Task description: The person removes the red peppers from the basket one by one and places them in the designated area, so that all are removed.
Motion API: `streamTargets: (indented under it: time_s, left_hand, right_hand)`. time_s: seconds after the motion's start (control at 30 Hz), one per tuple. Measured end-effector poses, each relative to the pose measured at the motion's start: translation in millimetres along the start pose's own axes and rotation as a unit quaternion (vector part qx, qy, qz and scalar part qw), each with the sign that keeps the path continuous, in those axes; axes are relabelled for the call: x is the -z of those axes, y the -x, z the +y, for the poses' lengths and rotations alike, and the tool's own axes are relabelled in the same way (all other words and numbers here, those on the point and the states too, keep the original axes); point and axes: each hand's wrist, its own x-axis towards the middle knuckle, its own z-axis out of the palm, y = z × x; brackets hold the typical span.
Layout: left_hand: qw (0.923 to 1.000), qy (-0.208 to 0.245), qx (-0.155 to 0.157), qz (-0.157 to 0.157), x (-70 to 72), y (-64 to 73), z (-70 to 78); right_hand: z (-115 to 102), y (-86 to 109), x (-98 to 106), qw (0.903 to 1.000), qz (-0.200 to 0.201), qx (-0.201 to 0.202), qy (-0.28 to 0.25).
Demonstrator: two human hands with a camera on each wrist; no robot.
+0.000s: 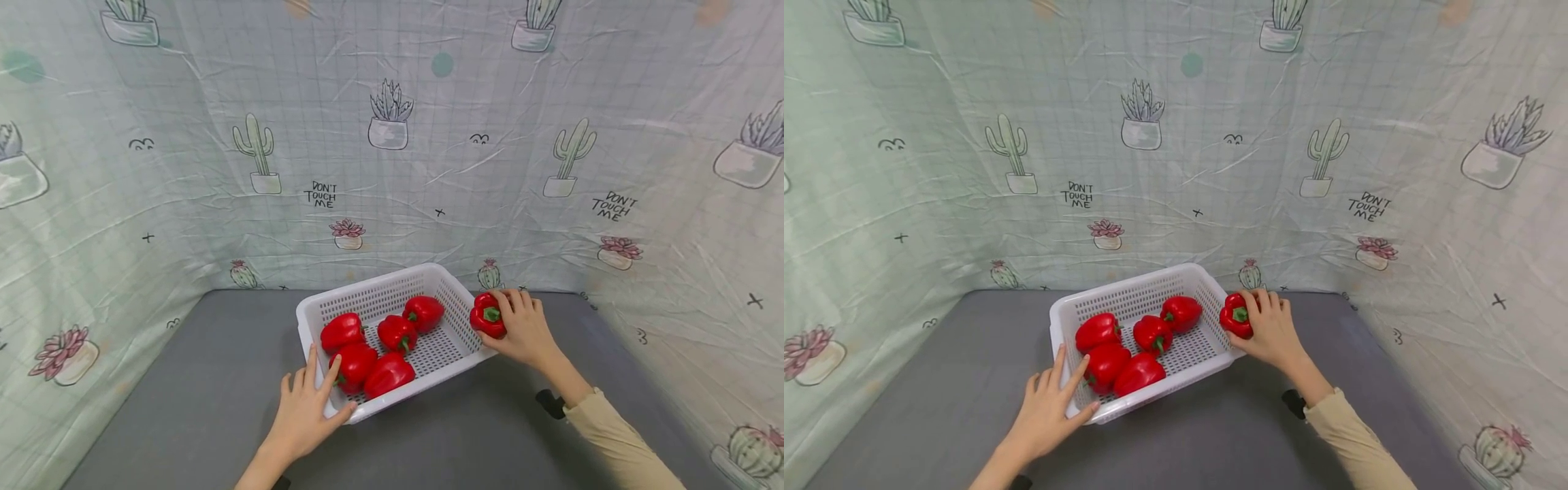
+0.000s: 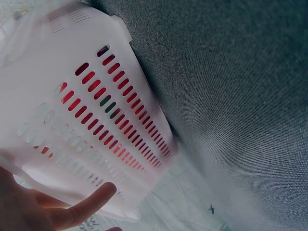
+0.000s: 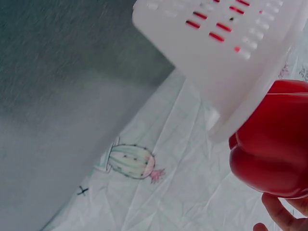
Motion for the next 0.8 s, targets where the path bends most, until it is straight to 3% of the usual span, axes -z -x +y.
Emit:
streamTargets:
  time_s: [0.17,0.5,0.8]
  left_hand:
    - [1.0000,-0.004,-0.001,0.005,0.1,-0.2,0.0]
    - [1.0000,0.000,0.000,0.001,-0.1,0.3,0.7]
    - [1.0000,-0.003,0.002,-0.001,-0.6,0.2,0.3]
  right_hand:
    - [8,1.8,4,0.9998,-0.012,-0.013,0.004]
    - [28,7.9,8,0.9940,-0.060,-0.082,-0.040]
    - [46,11.7,-2,0.9903,-0.073,-0.116,-0.022]
